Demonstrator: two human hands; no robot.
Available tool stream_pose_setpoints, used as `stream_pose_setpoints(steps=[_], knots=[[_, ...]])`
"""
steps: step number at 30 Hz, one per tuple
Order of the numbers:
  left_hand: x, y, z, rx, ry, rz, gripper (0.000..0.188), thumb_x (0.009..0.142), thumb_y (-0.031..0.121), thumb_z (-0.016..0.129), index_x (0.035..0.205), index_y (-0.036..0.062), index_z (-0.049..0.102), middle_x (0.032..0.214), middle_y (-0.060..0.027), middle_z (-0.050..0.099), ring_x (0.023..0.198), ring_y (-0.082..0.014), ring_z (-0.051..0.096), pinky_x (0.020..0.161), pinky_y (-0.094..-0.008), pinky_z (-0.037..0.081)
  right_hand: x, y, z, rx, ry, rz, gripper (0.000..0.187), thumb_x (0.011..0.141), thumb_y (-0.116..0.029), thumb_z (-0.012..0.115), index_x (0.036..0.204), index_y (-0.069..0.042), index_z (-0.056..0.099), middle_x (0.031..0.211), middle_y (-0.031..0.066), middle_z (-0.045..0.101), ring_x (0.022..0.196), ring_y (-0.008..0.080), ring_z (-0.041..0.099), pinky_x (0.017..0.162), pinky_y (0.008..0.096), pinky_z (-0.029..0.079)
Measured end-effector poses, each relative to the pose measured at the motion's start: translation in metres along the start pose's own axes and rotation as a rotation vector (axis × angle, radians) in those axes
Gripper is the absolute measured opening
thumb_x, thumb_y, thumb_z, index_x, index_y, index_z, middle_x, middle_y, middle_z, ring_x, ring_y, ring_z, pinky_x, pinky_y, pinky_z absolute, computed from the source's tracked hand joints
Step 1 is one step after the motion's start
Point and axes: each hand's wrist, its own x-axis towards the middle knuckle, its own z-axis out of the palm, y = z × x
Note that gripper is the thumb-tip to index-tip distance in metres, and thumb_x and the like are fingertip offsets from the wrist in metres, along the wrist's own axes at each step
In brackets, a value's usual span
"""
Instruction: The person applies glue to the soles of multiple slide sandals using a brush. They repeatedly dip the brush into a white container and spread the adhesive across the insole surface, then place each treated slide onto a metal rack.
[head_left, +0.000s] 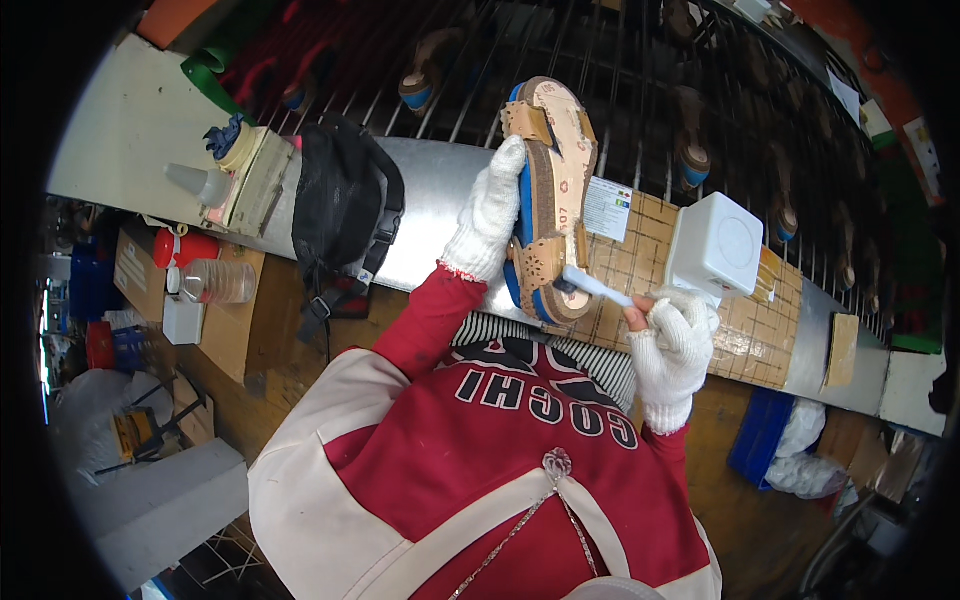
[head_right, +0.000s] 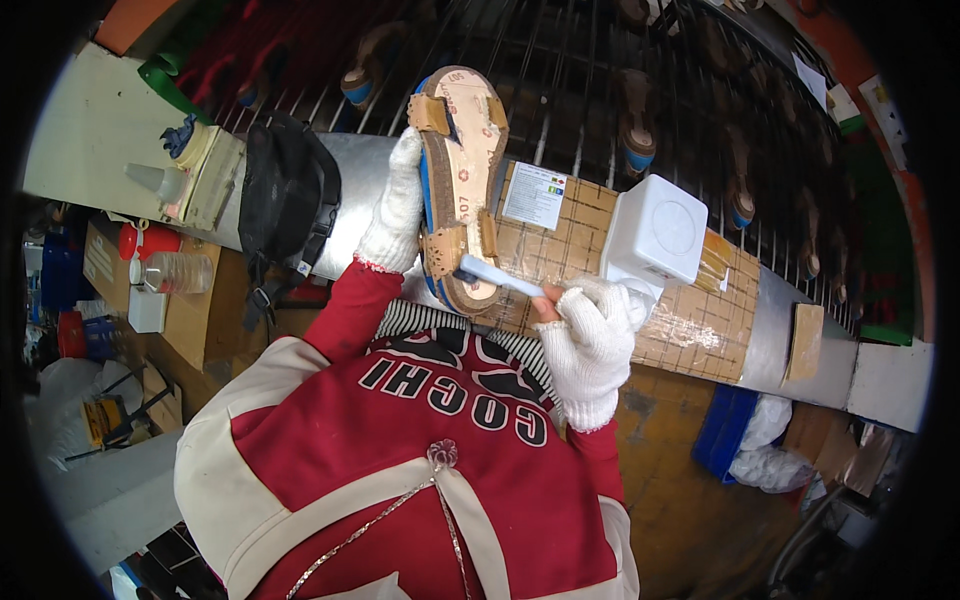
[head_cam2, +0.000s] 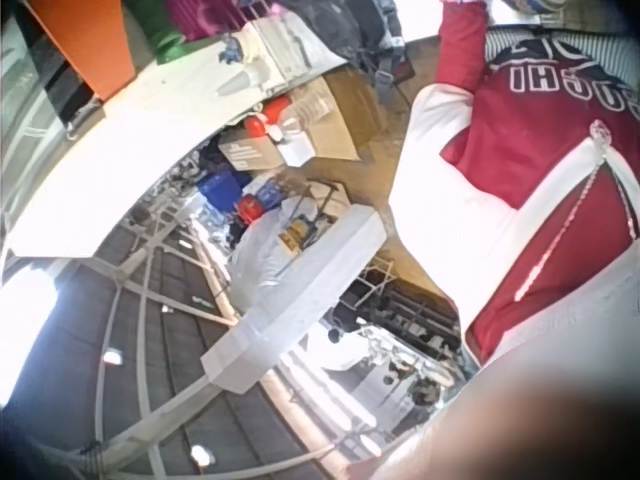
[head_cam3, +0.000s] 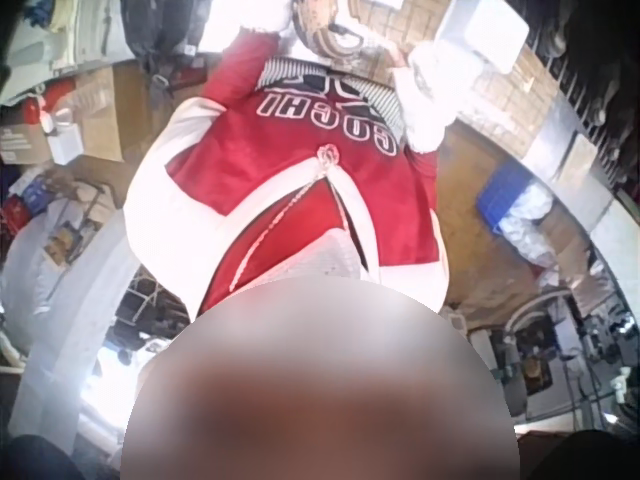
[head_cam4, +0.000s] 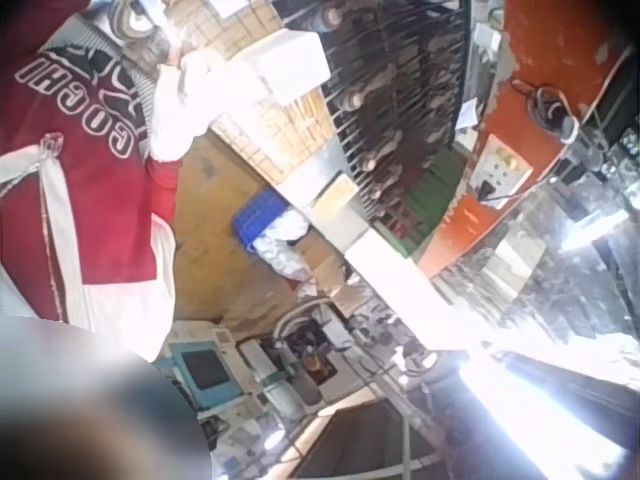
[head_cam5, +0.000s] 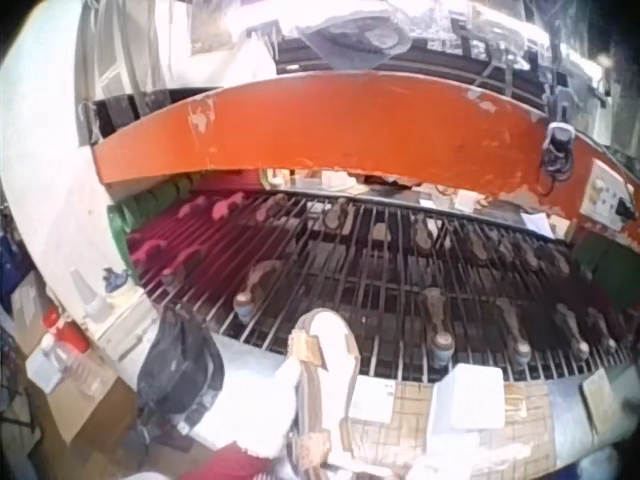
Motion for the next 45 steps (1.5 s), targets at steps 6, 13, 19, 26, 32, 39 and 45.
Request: stream_pose_setpoints(steps=[6, 13, 19, 26, 32, 39, 45], knots=[[0.013, -0.008, -0.004, -0.165, -0.069, -0.066, 0.081, 0.098, 0.074, 0.041, 0.146, 0.0088, 0.050, 0.128, -0.0133, 0.067, 0.112, -0.0193, 0.068, 0.096, -0.0325, 0.056, 0.000, -0.003, 0.000, -0.043, 0.075, -0.178, 0.024, 0.065, -0.009, 0.089, 0.083, -0.008, 0.074, 0.091, 0.0068, 0.067, 0.085, 0.0253, 0.063, 0.079, 0.0382, 0.045], [0.032, -0.023, -0.001, -0.277, -0.128, -0.181, 0.083, 0.094, 0.077, 0.042, 0.146, 0.0121, 0.049, 0.127, -0.0099, 0.068, 0.110, -0.0182, 0.069, 0.092, -0.0328, 0.059, -0.008, 0.007, -0.002, -0.037, 0.125, -0.136, 0.029, 0.065, -0.008, 0.091, 0.088, -0.010, 0.073, 0.093, 0.0059, 0.069, 0.093, 0.0266, 0.062, 0.082, 0.0416, 0.047], [0.041, -0.031, 0.007, -0.351, -0.100, -0.219, 0.082, 0.094, 0.074, 0.046, 0.145, 0.0092, 0.050, 0.126, -0.0116, 0.068, 0.107, -0.0192, 0.071, 0.090, -0.0329, 0.061, -0.014, -0.003, -0.007, -0.101, 0.131, -0.247, 0.028, 0.067, -0.009, 0.091, 0.088, -0.009, 0.072, 0.091, 0.0062, 0.070, 0.086, 0.0264, 0.063, 0.080, 0.0402, 0.046], [0.042, -0.040, 0.015, -0.376, -0.113, -0.242, 0.082, 0.095, 0.073, 0.047, 0.144, 0.0082, 0.051, 0.126, -0.0122, 0.068, 0.106, -0.0195, 0.071, 0.090, -0.0332, 0.061, -0.004, -0.007, -0.004, -0.080, 0.166, -0.270, 0.030, 0.064, -0.011, 0.092, 0.088, -0.010, 0.074, 0.088, 0.0044, 0.070, 0.085, 0.0245, 0.066, 0.080, 0.0397, 0.045], [0.043, -0.043, 0.020, -0.409, -0.147, -0.249, 0.081, 0.095, 0.072, 0.048, 0.144, 0.0074, 0.051, 0.126, -0.0127, 0.068, 0.106, -0.0198, 0.071, 0.089, -0.0333, 0.061, -0.006, -0.001, -0.006, -0.016, 0.050, -0.279, 0.029, 0.063, -0.011, 0.092, 0.086, -0.012, 0.073, 0.092, 0.0046, 0.070, 0.086, 0.0249, 0.065, 0.080, 0.0393, 0.045], [0.041, -0.046, 0.023, -0.460, -0.223, -0.257, 0.081, 0.095, 0.071, 0.049, 0.143, 0.0064, 0.051, 0.126, -0.0133, 0.068, 0.105, -0.0202, 0.071, 0.089, -0.0336, 0.061, -0.013, 0.007, -0.005, -0.003, 0.048, -0.204, 0.029, 0.064, -0.007, 0.090, 0.087, -0.009, 0.073, 0.095, 0.0066, 0.069, 0.091, 0.0279, 0.062, 0.082, 0.0402, 0.047], [0.037, -0.047, 0.022, -0.507, -0.296, -0.273, 0.080, 0.095, 0.070, 0.050, 0.143, 0.0056, 0.052, 0.125, -0.0138, 0.068, 0.105, -0.0205, 0.072, 0.089, -0.0338, 0.061, -0.013, 0.008, -0.003, 0.088, 0.057, -0.128, 0.026, 0.062, -0.009, 0.091, 0.077, -0.010, 0.070, 0.090, 0.0056, 0.068, 0.083, 0.0249, 0.064, 0.080, 0.0388, 0.044]])
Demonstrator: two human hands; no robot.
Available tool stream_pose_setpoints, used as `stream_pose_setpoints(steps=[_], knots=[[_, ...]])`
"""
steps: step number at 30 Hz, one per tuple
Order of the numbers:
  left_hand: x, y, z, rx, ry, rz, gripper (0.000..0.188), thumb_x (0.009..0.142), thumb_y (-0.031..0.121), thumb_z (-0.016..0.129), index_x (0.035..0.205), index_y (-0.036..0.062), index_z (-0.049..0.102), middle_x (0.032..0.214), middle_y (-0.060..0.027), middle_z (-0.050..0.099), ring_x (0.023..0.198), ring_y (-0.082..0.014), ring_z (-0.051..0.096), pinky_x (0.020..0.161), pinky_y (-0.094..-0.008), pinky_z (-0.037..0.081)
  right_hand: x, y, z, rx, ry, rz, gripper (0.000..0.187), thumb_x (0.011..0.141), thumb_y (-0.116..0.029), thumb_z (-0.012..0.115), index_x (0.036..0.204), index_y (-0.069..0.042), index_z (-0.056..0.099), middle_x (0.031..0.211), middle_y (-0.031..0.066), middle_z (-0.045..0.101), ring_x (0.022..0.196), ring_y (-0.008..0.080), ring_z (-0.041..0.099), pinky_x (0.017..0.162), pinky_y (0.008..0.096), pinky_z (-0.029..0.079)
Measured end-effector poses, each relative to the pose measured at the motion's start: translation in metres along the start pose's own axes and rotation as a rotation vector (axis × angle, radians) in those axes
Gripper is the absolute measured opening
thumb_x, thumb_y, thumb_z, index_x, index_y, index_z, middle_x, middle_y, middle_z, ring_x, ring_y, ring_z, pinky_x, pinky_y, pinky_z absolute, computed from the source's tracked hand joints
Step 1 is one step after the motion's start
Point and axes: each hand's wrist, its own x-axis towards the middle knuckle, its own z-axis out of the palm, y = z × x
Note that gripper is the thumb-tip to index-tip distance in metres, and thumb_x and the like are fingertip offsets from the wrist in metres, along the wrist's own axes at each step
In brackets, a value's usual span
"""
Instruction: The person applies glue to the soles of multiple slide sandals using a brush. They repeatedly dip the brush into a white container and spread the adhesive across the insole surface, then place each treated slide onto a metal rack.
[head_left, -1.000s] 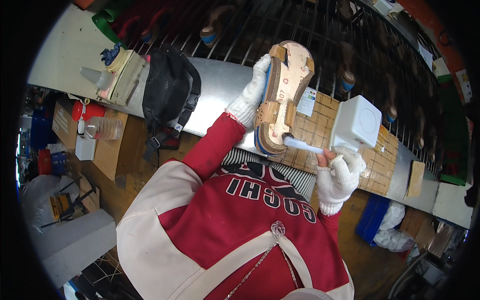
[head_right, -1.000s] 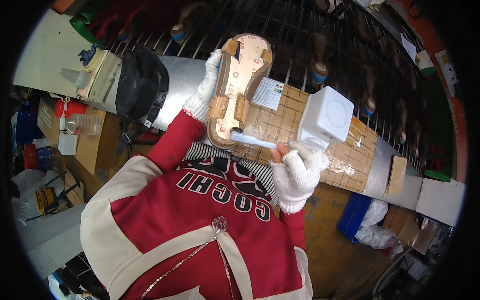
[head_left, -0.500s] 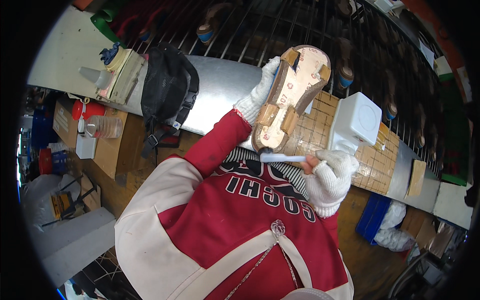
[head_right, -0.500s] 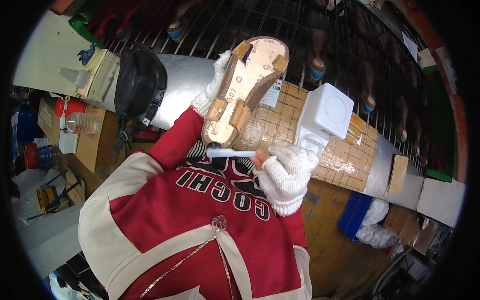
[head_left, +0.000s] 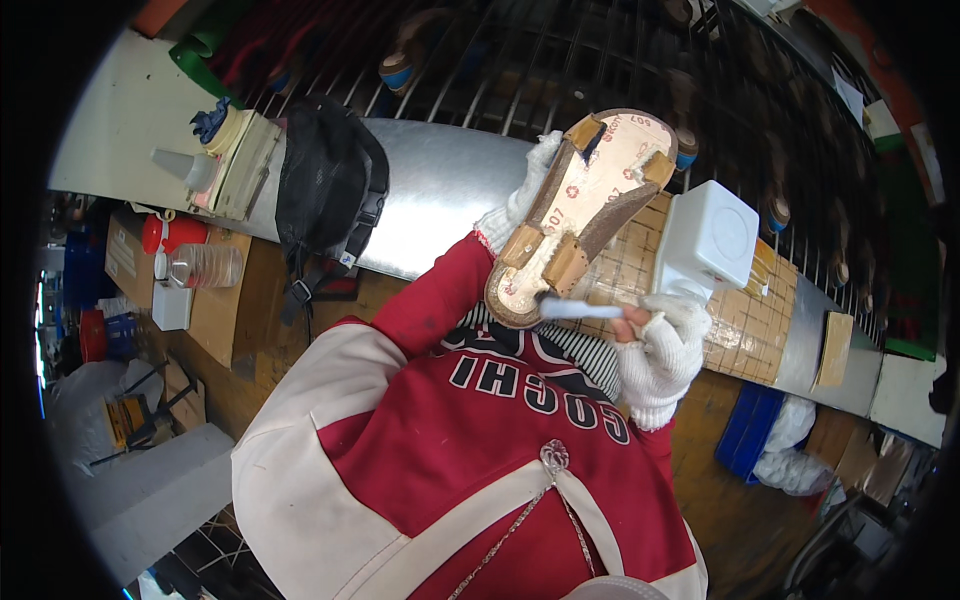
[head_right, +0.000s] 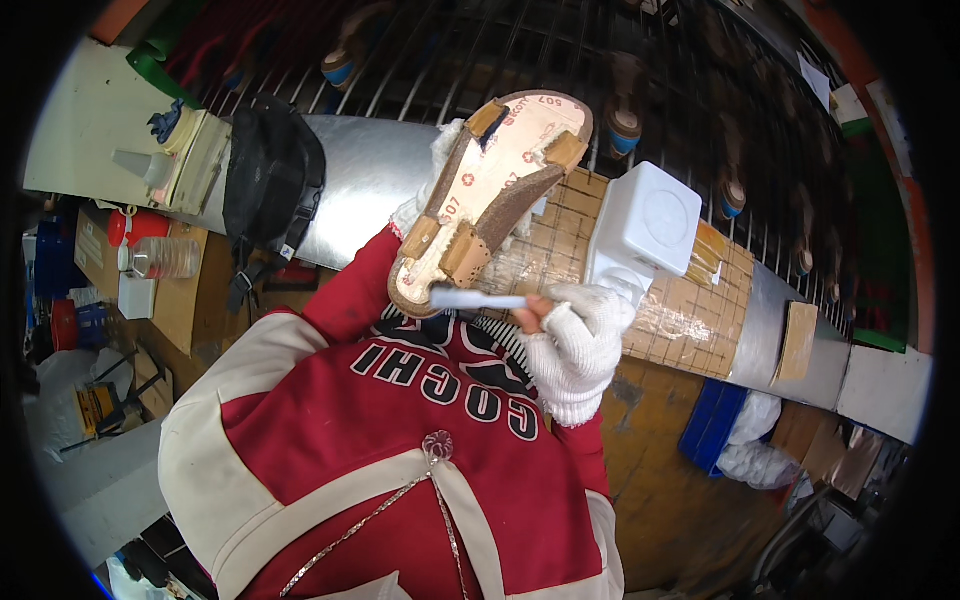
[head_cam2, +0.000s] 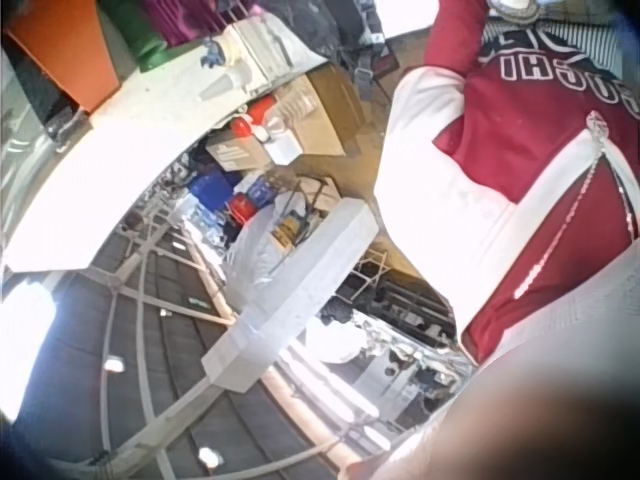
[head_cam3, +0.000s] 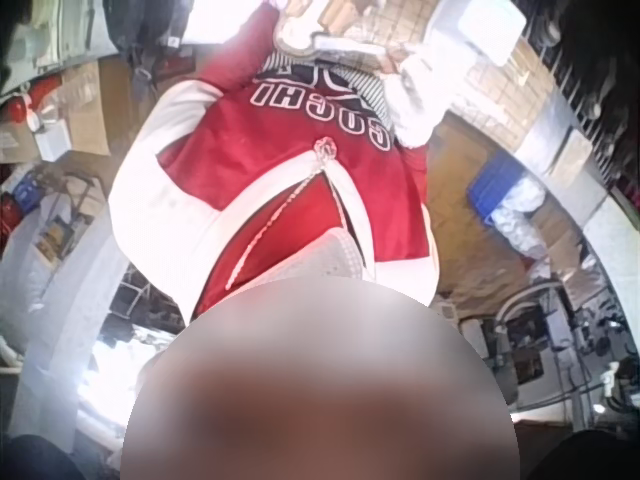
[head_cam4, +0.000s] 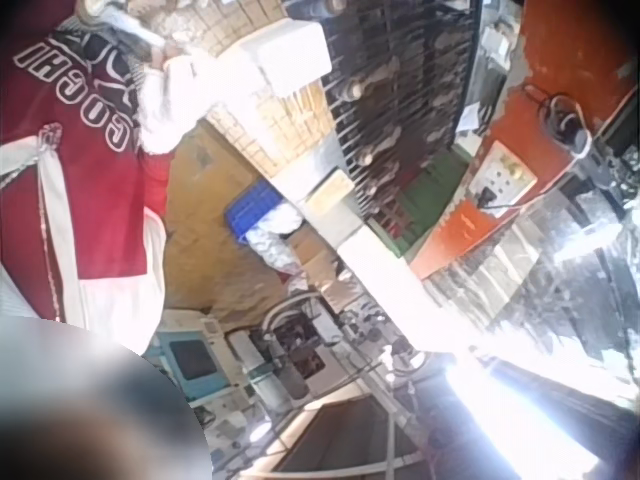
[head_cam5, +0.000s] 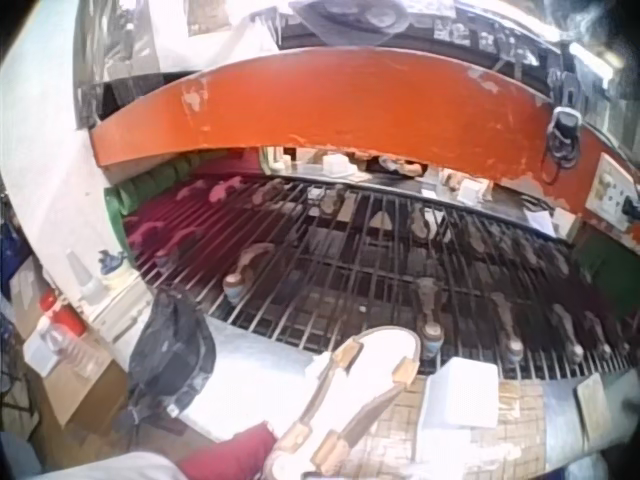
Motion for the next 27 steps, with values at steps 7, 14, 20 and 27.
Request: stream_pose_setpoints(steps=[7, 14, 20, 27], knots=[[0.000, -0.001, -0.007, -0.027, -0.074, -0.027, 0.080, 0.095, 0.069, 0.051, 0.142, 0.0046, 0.052, 0.125, -0.0144, 0.068, 0.104, -0.0209, 0.072, 0.088, -0.0340, 0.061, 0.007, -0.011, -0.008, -0.032, -0.118, -0.063, 0.026, 0.064, -0.010, 0.089, 0.078, -0.010, 0.067, 0.087, 0.0045, 0.068, 0.082, 0.0247, 0.064, 0.080, 0.0387, 0.044], [-0.003, -0.005, -0.013, 0.010, -0.147, -0.021, 0.078, 0.094, 0.064, 0.057, 0.141, 0.0015, 0.053, 0.126, -0.0165, 0.068, 0.104, -0.0221, 0.072, 0.089, -0.0354, 0.062, 0.048, 0.013, 0.005, -0.296, 0.090, 0.012, 0.021, 0.070, -0.012, 0.085, 0.078, -0.011, 0.066, 0.090, 0.0041, 0.067, 0.083, 0.0235, 0.061, 0.075, 0.0383, 0.038], [-0.005, -0.004, -0.024, -0.029, -0.260, -0.041, 0.088, 0.087, 0.060, 0.070, 0.148, 0.0004, 0.046, 0.137, -0.0195, 0.061, 0.117, -0.0274, 0.067, 0.098, -0.0420, 0.059, 0.086, 0.033, -0.001, -0.454, 0.241, 0.064, 0.019, 0.071, -0.013, 0.083, 0.077, -0.009, 0.066, 0.088, 0.0056, 0.066, 0.084, 0.0238, 0.060, 0.076, 0.0398, 0.039], [0.018, -0.007, -0.063, -0.250, -0.231, -0.077, 0.085, 0.093, 0.070, 0.050, 0.150, 0.0074, 0.044, 0.140, -0.0211, 0.057, 0.120, -0.0318, 0.064, 0.102, -0.0463, 0.056, 0.052, 0.017, 0.013, -0.037, 0.047, 0.120, 0.015, 0.074, -0.017, 0.083, 0.080, -0.010, 0.071, 0.087, 0.0031, 0.066, 0.083, 0.0223, 0.060, 0.073, 0.0376, 0.040]])
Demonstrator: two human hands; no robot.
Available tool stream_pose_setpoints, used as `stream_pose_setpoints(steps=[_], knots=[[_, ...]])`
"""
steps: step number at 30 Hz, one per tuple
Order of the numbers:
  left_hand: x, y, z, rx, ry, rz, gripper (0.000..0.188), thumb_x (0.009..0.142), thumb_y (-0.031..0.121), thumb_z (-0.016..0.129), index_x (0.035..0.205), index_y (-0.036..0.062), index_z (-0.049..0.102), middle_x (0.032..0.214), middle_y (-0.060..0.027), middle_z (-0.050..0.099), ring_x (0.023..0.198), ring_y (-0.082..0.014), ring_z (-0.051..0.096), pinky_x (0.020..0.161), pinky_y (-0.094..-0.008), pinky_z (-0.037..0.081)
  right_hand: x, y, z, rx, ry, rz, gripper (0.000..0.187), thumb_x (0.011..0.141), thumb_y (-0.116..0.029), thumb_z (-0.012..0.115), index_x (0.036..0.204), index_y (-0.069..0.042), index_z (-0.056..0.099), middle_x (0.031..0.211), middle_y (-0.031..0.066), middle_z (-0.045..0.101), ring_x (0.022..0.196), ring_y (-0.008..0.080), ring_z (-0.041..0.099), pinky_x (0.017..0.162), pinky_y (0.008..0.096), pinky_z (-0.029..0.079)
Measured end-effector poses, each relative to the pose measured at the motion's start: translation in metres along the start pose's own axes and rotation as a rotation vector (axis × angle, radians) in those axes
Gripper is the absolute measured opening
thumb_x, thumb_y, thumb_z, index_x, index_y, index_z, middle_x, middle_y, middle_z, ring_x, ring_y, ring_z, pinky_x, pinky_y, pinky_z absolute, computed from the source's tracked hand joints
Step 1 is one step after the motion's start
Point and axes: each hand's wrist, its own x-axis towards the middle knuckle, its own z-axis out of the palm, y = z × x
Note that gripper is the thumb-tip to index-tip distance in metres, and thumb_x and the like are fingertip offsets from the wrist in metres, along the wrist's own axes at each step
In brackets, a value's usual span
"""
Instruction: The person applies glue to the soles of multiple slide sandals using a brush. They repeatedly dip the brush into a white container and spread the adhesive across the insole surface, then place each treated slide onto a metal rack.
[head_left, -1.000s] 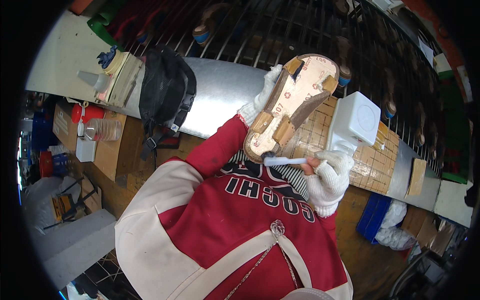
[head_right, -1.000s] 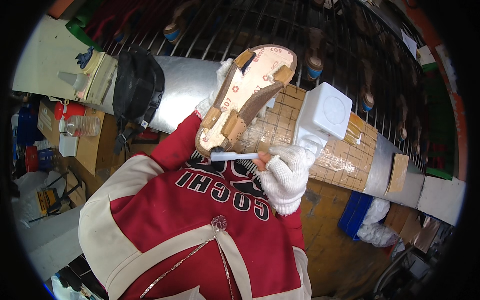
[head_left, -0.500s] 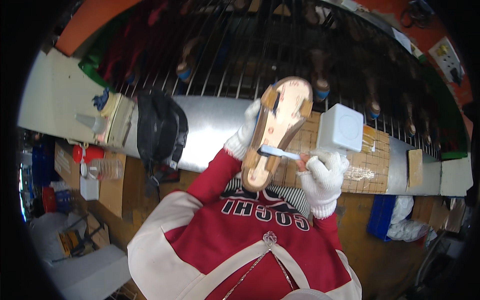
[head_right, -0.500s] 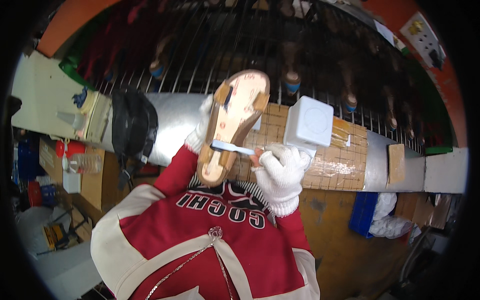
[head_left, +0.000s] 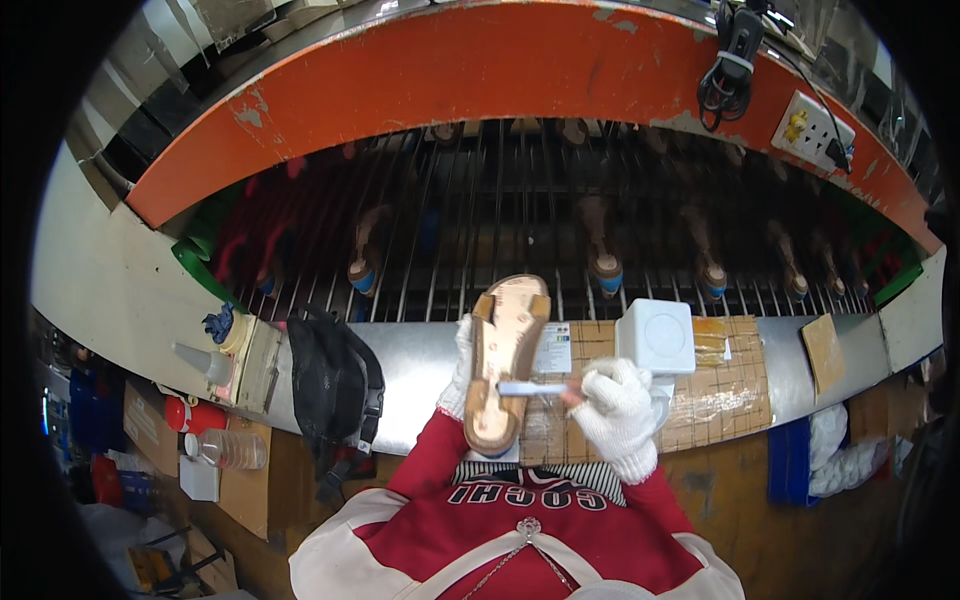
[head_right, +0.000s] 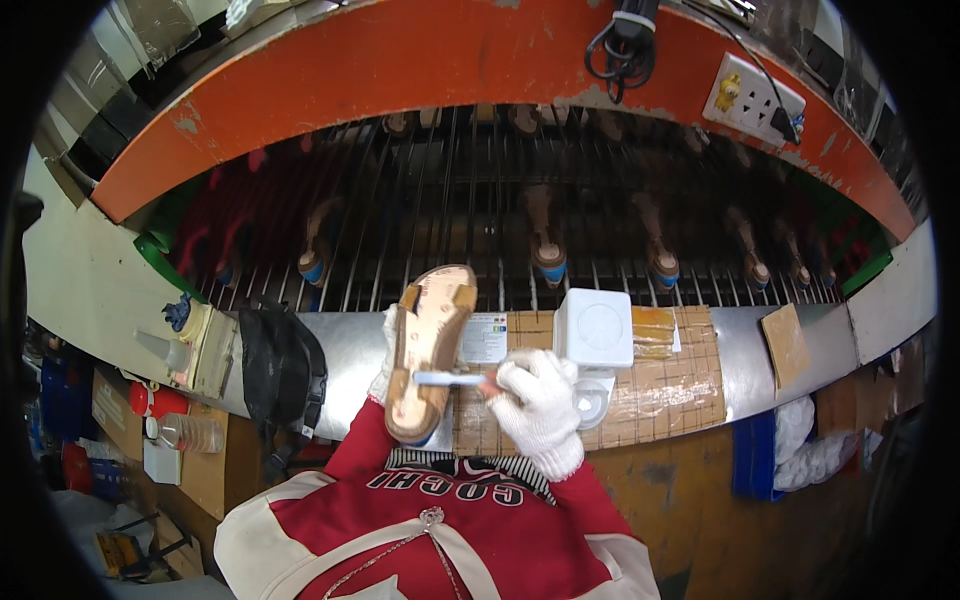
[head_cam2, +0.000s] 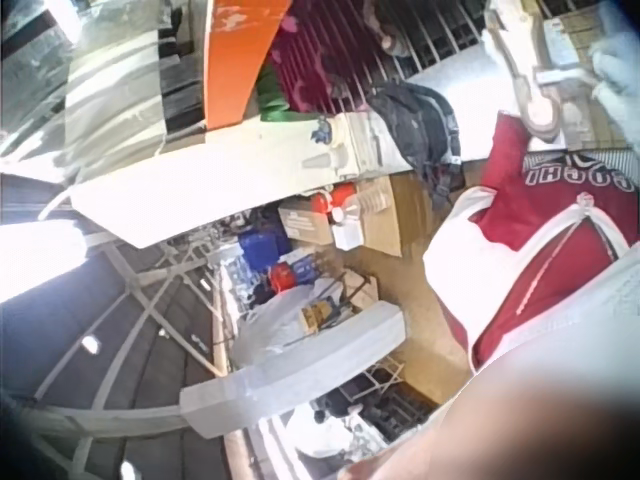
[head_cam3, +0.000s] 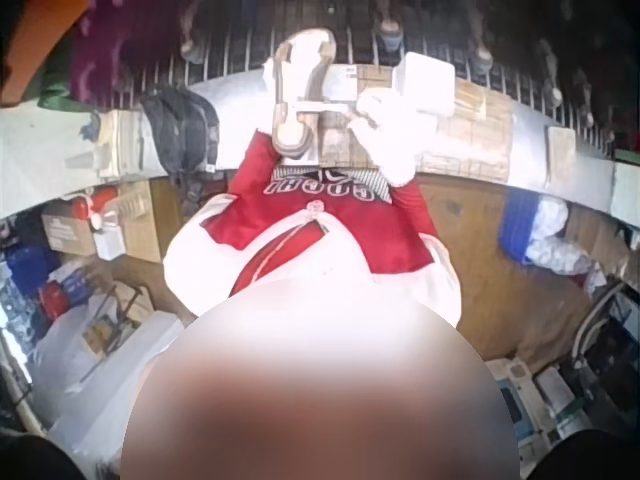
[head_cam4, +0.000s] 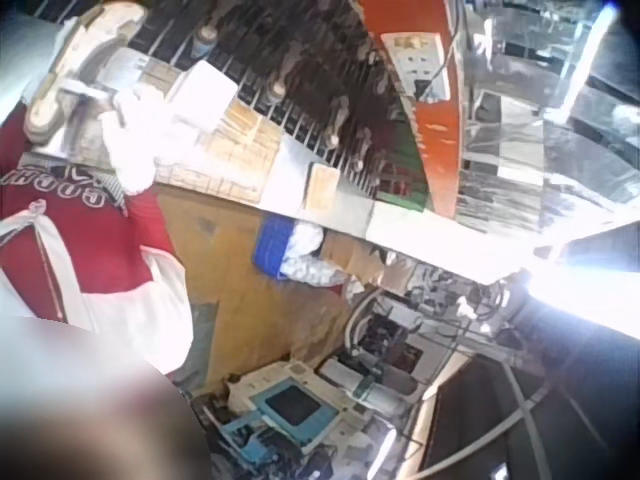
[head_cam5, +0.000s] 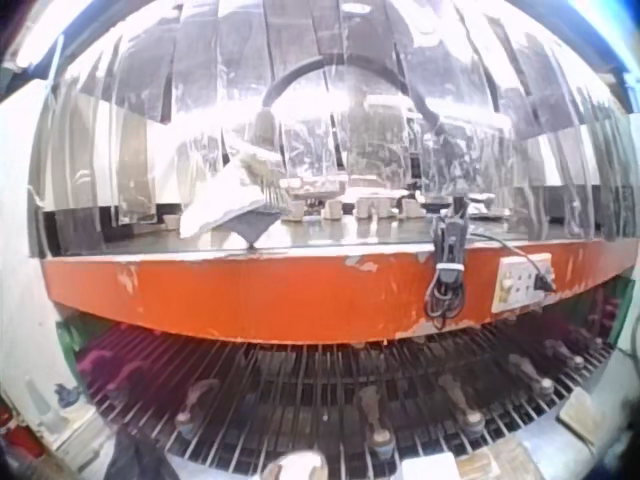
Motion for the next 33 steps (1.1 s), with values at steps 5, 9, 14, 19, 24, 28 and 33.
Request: stream_pose_setpoints(steps=[5, 9, 14, 19, 24, 28, 33], knots=[[0.021, 0.008, -0.016, -0.107, 0.276, -0.099, 0.083, 0.091, 0.079, 0.047, 0.138, 0.0102, 0.049, 0.131, -0.0229, 0.059, 0.112, -0.0394, 0.064, 0.096, -0.0651, 0.053, -0.019, 0.007, -0.014, 0.349, 0.020, 0.382, 0.019, 0.078, -0.010, 0.083, 0.090, 0.001, 0.074, 0.092, 0.0094, 0.063, 0.086, 0.0212, 0.060, 0.078, 0.0325, 0.047], [0.044, 0.033, -0.021, -0.418, 0.338, -0.113, 0.088, 0.087, 0.085, 0.045, 0.129, 0.0078, 0.051, 0.113, -0.0232, 0.060, 0.099, -0.0355, 0.066, 0.080, -0.0551, 0.063, -0.027, 0.015, -0.026, 0.397, 0.103, 0.506, 0.019, 0.080, -0.008, 0.083, 0.090, 0.004, 0.072, 0.090, 0.0082, 0.060, 0.086, 0.0183, 0.059, 0.075, 0.0313, 0.048], [0.090, 0.064, -0.049, -0.377, 0.531, 0.116, 0.068, 0.096, 0.072, 0.047, 0.123, 0.0105, 0.057, 0.110, -0.0160, 0.061, 0.092, -0.0325, 0.065, 0.073, -0.0436, 0.064, -0.031, 0.018, -0.036, 0.434, 0.151, 0.510, 0.020, 0.083, -0.009, 0.081, 0.093, 0.006, 0.070, 0.092, 0.0080, 0.059, 0.085, 0.0158, 0.058, 0.073, 0.0291, 0.047], [0.120, 0.063, -0.078, -0.307, 0.690, 0.520, 0.048, 0.102, 0.044, 0.058, 0.126, 0.0030, 0.058, 0.120, -0.0183, 0.063, 0.111, -0.0361, 0.063, 0.083, -0.0451, 0.062, -0.018, 0.016, -0.040, 0.408, 0.134, 0.463, 0.019, 0.088, -0.010, 0.077, 0.095, 0.006, 0.068, 0.091, 0.0055, 0.056, 0.081, 0.0124, 0.054, 0.069, 0.0267, 0.046], [0.108, 0.035, -0.055, -0.267, 0.738, 0.471, 0.052, 0.105, 0.034, 0.051, 0.134, -0.0094, 0.052, 0.137, -0.0271, 0.057, 0.125, -0.0357, 0.060, 0.102, -0.0442, 0.054, 0.022, 0.030, -0.050, 0.437, 0.056, 0.411, 0.017, 0.096, -0.012, 0.068, 0.098, 0.004, 0.066, 0.092, 0.0046, 0.056, 0.079, 0.0109, 0.051, 0.071, 0.0257, 0.044], [0.073, -0.007, -0.006, -0.201, 0.415, 0.312, 0.054, 0.107, 0.034, 0.052, 0.144, -0.0034, 0.040, 0.147, -0.0282, 0.047, 0.135, -0.0401, 0.051, 0.114, -0.0518, 0.045, 0.107, 0.071, -0.026, 0.196, -0.060, 0.356, 0.034, 0.107, -0.031, 0.049, 0.094, -0.002, 0.062, 0.076, 0.0071, 0.055, 0.071, 0.0158, 0.055, 0.064, 0.0328, 0.043], [0.060, -0.042, 0.022, -0.163, 0.069, -0.206, 0.067, 0.095, 0.050, 0.068, 0.145, 0.0116, 0.045, 0.146, -0.0237, 0.048, 0.133, -0.0438, 0.051, 0.112, -0.0599, 0.042, 0.200, 0.132, 0.042, -0.357, -0.567, 0.550, 0.075, 0.084, -0.061, 0.066, 0.120, 0.005, 0.060, 0.107, 0.0271, 0.071, 0.106, 0.0398, 0.069, 0.093, 0.0444, 0.052]])
